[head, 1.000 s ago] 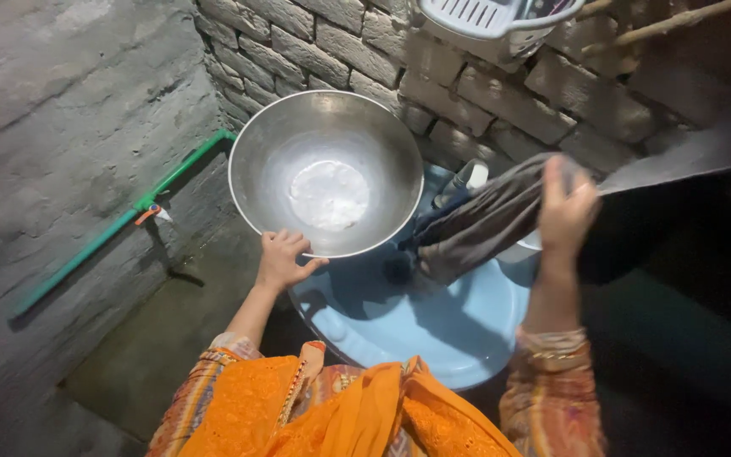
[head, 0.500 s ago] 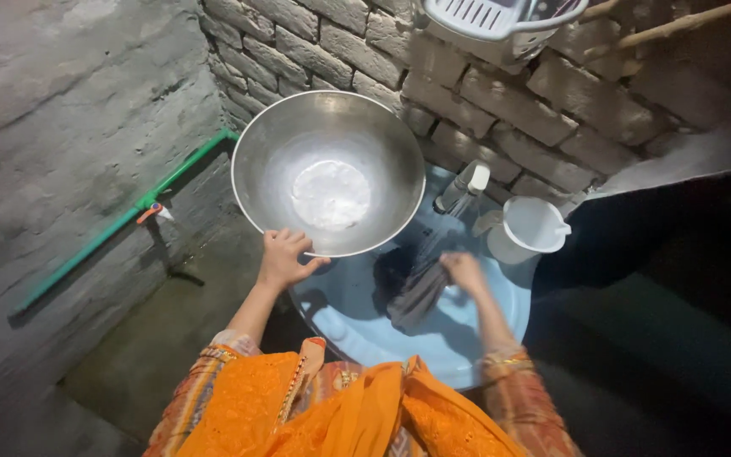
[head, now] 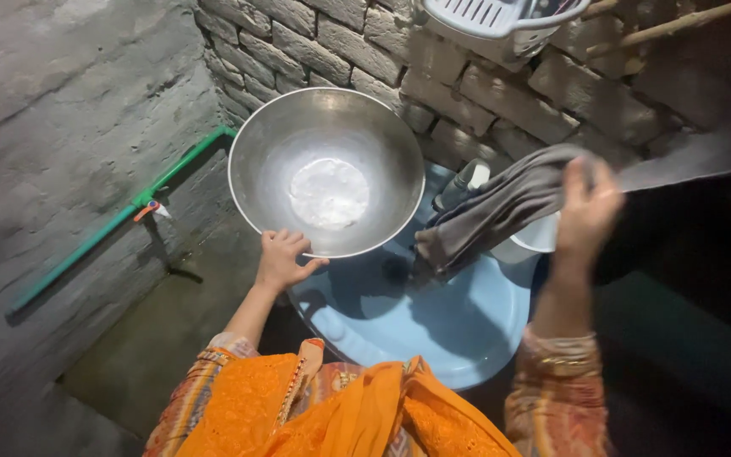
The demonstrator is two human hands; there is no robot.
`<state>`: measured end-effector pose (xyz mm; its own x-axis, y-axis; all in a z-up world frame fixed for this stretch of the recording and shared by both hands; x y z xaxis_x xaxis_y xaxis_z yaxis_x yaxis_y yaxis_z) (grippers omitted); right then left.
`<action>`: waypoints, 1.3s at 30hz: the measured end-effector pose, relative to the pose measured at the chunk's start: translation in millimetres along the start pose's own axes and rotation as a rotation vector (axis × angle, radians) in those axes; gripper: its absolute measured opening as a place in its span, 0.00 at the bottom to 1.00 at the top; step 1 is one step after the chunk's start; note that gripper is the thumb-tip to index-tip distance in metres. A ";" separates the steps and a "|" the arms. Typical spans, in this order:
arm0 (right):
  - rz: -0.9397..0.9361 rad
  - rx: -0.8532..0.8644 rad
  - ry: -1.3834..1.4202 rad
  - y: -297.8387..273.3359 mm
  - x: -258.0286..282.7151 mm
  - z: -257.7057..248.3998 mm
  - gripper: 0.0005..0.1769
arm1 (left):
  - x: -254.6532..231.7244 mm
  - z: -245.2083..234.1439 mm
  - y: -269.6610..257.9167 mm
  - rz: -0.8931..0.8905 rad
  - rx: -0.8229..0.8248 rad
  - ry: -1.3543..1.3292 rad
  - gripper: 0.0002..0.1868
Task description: Washing a piece of clothing by hand in a metal basin placed inside a bathroom sink.
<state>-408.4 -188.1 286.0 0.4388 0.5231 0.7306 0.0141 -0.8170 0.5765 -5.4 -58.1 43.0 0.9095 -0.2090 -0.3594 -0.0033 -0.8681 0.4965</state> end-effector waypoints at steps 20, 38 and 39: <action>0.422 0.575 0.008 -75.8 -187.3 82.5 0.16 | -16.3 8.5 -9.2 0.055 -0.032 0.033 0.26; -0.100 0.193 -0.405 -220.4 -252.3 133.1 0.08 | -32.1 1.4 -22.7 0.025 -0.117 0.077 0.35; 0.174 0.538 -0.549 -265.3 -311.8 153.6 0.10 | -36.9 -2.4 -22.8 0.044 -0.143 0.078 0.33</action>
<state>-411.0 -171.7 -150.9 0.8538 0.2968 0.4277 0.2757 -0.9547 0.1120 -37.9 -29.5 46.9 0.9394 -0.2050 -0.2747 0.0099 -0.7849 0.6195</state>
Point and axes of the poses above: each hand's wrist, its own y-axis towards the middle knuckle, its own z-axis out of the palm, x = y × z, the point moved 7 cm from there along y, towards the middle knuckle, and after that the axes turned 3 degrees about x, right-handed, at the moved point
